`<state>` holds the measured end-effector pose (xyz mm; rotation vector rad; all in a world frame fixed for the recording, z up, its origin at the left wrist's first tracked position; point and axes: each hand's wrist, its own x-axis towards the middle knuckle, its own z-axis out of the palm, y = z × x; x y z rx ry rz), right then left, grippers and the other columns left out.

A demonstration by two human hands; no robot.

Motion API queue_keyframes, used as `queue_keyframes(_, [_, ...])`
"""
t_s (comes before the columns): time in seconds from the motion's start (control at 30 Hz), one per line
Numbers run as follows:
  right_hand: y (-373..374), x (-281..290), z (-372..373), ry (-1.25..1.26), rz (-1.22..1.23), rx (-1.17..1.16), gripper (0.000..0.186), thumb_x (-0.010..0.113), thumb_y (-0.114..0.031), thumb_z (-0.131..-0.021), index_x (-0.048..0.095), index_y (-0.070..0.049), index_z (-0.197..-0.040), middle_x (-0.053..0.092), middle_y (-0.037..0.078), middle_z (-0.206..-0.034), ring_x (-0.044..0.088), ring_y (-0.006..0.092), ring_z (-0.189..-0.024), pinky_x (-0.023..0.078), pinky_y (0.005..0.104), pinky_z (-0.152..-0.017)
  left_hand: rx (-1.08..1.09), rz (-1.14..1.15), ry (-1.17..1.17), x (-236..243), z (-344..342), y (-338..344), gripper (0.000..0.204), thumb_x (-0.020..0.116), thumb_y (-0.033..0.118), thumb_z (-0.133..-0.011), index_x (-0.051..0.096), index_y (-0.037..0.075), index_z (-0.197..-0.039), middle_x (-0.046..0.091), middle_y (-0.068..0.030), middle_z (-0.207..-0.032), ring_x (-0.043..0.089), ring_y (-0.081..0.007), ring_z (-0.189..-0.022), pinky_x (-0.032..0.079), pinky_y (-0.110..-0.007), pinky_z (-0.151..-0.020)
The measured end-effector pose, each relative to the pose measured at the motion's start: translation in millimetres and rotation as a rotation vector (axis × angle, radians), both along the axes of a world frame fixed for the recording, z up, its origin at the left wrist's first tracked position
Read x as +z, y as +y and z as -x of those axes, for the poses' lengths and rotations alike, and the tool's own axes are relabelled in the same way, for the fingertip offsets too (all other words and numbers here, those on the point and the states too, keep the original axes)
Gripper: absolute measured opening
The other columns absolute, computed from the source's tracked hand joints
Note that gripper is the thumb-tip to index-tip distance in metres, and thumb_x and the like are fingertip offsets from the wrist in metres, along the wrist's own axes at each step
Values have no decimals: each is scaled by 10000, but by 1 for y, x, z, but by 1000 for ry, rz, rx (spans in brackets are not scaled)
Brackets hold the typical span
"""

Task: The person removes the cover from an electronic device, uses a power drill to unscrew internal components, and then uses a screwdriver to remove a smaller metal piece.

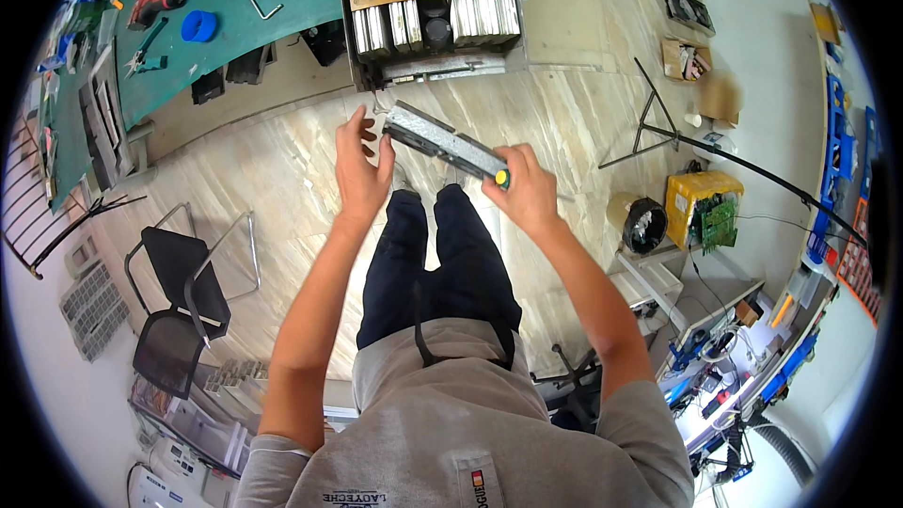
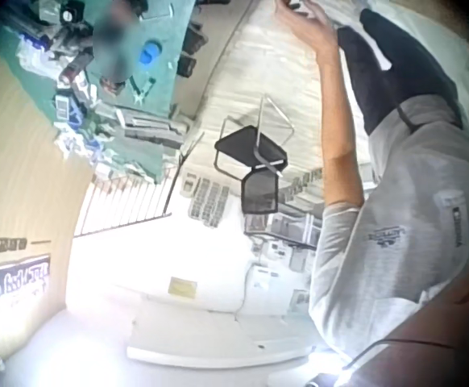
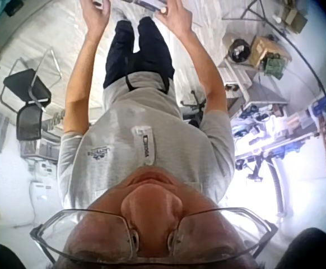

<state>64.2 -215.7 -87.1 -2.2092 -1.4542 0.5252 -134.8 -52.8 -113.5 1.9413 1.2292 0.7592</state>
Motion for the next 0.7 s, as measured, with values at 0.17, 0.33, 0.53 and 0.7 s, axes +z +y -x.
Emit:
queue_keyframes(0.17, [-18, -7, 36, 11, -37, -142, 452, 778, -236, -730, 571, -79, -1101, 581, 75, -1016, 651, 287, -758, 534, 393, -611, 286, 839, -373, -31, -13, -44, 878, 700, 395, -897, 217, -24, -1498, 437, -185, -1400, 530, -233, -1154, 431, -356, -986])
queue_keyframes(0.33, [-28, -12, 60, 17, -13, -234, 422, 769, -235, -735, 573, -87, -1078, 579, 78, -992, 646, 301, -760, 530, 401, -594, 329, 1062, -396, -24, -32, -46, 1175, 791, 447, -788, 13, -24, -1531, 473, -215, -1351, 520, -274, -1178, 414, -384, -1018])
queue_keyframes(0.53, [-20, 8, 61, 226, 63, 2, 478, 784, -363, -784, 571, -61, -1087, 582, 98, -1049, 649, 305, -803, 534, 403, -634, 232, 1002, -423, -27, -20, -33, 1102, 795, 277, -770, 61, -60, -1520, 530, -184, -1250, 550, -232, -1094, 438, -343, -965])
queue_keyframes(0.7, [7, -7, 41, 447, -42, -172, 237, 637, -254, -906, 654, -19, -879, 637, 156, -810, 638, 371, -785, 502, 428, -693, 75, 1099, -396, -32, 17, -14, 861, 768, 267, -778, 307, -28, -1443, 519, -143, -1263, 514, -224, -1136, 435, -352, -964])
